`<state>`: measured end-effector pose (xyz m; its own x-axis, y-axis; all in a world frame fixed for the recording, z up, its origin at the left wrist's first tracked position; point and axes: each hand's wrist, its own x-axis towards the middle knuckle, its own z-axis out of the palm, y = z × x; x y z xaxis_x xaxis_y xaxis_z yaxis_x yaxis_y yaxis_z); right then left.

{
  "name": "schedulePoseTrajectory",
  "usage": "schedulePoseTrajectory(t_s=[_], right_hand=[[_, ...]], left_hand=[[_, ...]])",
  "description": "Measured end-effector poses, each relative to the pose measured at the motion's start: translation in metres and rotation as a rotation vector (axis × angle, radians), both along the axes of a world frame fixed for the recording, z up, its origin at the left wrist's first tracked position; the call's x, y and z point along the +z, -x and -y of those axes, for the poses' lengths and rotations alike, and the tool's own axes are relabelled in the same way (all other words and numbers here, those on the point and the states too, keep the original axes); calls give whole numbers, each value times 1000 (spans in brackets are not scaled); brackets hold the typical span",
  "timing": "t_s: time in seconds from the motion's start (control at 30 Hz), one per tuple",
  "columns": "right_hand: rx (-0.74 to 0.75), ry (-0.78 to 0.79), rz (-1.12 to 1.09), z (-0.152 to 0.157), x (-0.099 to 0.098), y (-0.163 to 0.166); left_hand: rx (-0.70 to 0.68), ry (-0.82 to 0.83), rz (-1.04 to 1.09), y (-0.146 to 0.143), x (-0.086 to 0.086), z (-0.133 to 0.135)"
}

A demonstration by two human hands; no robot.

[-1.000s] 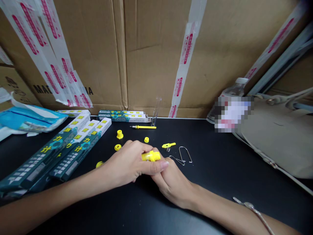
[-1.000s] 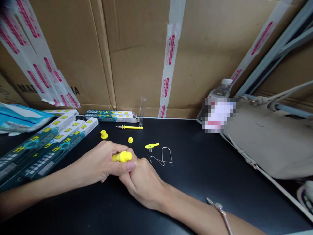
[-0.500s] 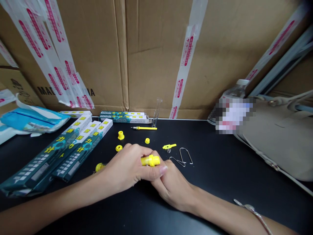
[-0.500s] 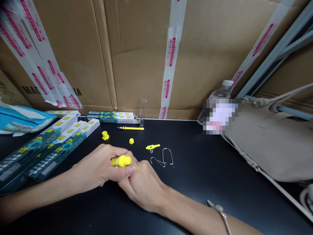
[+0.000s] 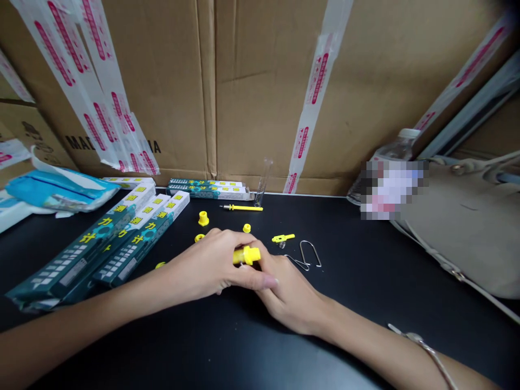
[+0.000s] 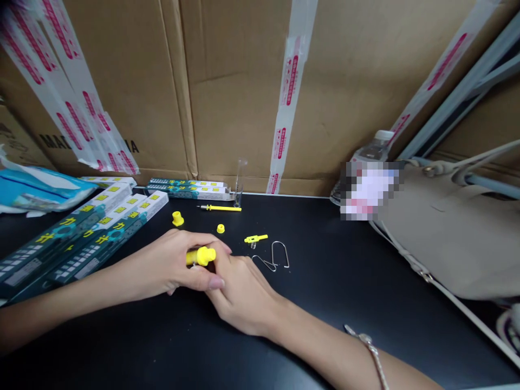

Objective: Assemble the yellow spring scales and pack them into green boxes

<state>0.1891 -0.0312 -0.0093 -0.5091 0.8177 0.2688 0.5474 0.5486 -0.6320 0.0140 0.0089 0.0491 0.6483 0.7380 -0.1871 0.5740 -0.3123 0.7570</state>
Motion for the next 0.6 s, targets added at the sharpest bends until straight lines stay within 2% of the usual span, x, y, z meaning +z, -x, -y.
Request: schedulePoseTrajectory(t_s=[0.1, 0.2, 0.33, 0.43, 0.53, 0.6], right_hand=[[-21, -74, -66, 0, 3, -3], [-73, -158, -119, -2, 7, -5], [-239, -213, -240, -8, 11, -14], [-335, -109, -407, -15, 13, -22], [-355, 22, -601, -22, 13, -28], [-343, 85, -736, -26, 13, -30]], left_hand=[[-29, 11, 93, 3, -2, -3], [-87, 43, 186, 6, 6, -6], [-99, 124, 108, 11, 19, -10], [-67, 183, 89, 17, 18, -13], [-33, 277, 168, 23, 7, -15], [-82, 316, 221, 26, -1, -13]])
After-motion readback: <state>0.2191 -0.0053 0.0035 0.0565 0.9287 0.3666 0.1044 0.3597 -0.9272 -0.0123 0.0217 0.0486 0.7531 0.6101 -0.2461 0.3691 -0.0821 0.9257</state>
